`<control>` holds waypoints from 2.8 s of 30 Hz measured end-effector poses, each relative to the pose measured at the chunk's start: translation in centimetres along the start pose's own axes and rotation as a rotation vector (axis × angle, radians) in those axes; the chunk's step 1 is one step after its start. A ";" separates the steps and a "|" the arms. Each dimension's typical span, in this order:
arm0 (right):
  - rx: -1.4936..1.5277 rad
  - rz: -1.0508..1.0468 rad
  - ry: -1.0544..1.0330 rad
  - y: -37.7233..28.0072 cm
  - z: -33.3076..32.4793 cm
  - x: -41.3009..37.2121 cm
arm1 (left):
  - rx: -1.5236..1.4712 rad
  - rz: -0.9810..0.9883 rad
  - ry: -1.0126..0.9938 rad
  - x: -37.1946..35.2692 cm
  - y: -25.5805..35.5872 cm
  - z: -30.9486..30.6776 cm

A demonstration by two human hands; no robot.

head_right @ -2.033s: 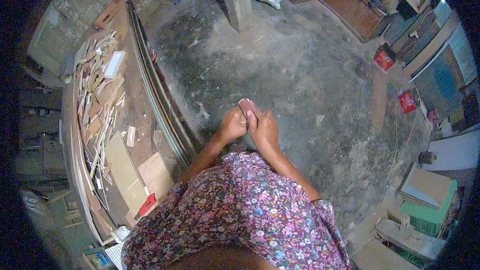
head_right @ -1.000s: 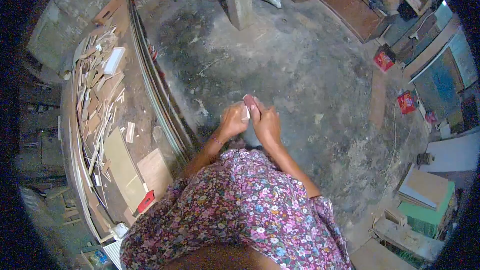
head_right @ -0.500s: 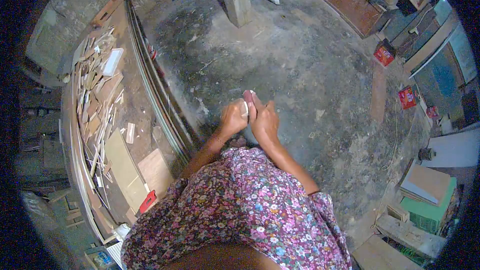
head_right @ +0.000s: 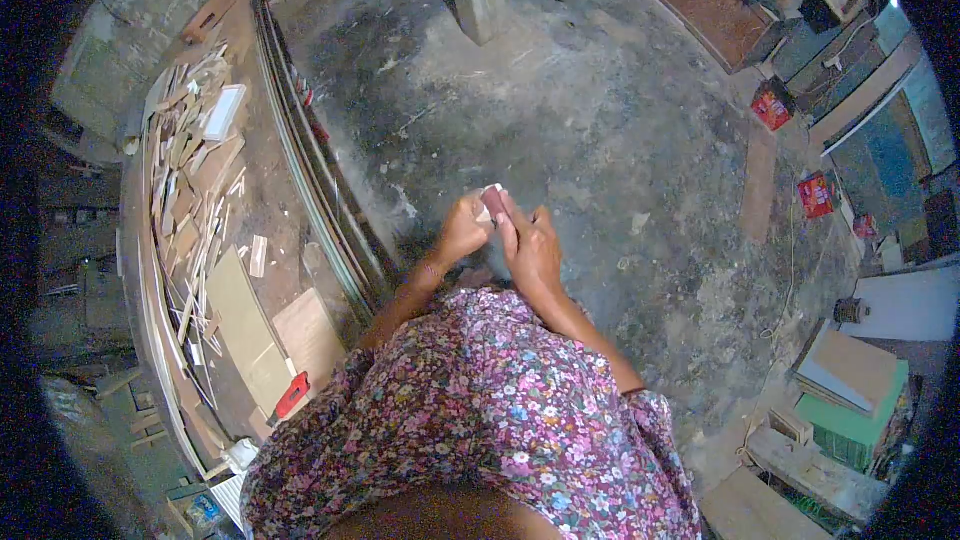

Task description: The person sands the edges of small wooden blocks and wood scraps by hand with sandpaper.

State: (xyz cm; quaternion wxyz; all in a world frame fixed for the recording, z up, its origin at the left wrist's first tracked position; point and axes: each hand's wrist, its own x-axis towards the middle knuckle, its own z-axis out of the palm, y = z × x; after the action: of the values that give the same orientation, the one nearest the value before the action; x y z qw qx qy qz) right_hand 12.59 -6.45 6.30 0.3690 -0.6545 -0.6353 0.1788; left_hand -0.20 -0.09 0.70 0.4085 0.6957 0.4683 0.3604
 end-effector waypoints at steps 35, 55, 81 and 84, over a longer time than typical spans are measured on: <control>0.046 -0.099 0.050 0.3 0.8 1.5 | -0.001 -0.012 -0.084 -0.3 -0.6 0.2; 0.134 0.006 -0.004 1.2 1.1 1.1 | -0.003 -0.084 -0.143 -0.3 0.1 -0.1; 0.221 0.063 0.048 0.7 1.2 1.5 | -0.368 -0.117 -0.183 -0.6 0.6 0.0; 0.165 0.046 0.018 -0.2 0.2 1.2 | -0.337 -0.172 -0.231 -0.4 1.5 -0.9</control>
State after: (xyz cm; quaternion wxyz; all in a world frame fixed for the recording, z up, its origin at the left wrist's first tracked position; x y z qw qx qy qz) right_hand 12.46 -5.25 6.60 0.4232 -0.6380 -0.5996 0.2332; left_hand -0.56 -0.56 2.40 0.5992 0.6118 0.4089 0.3155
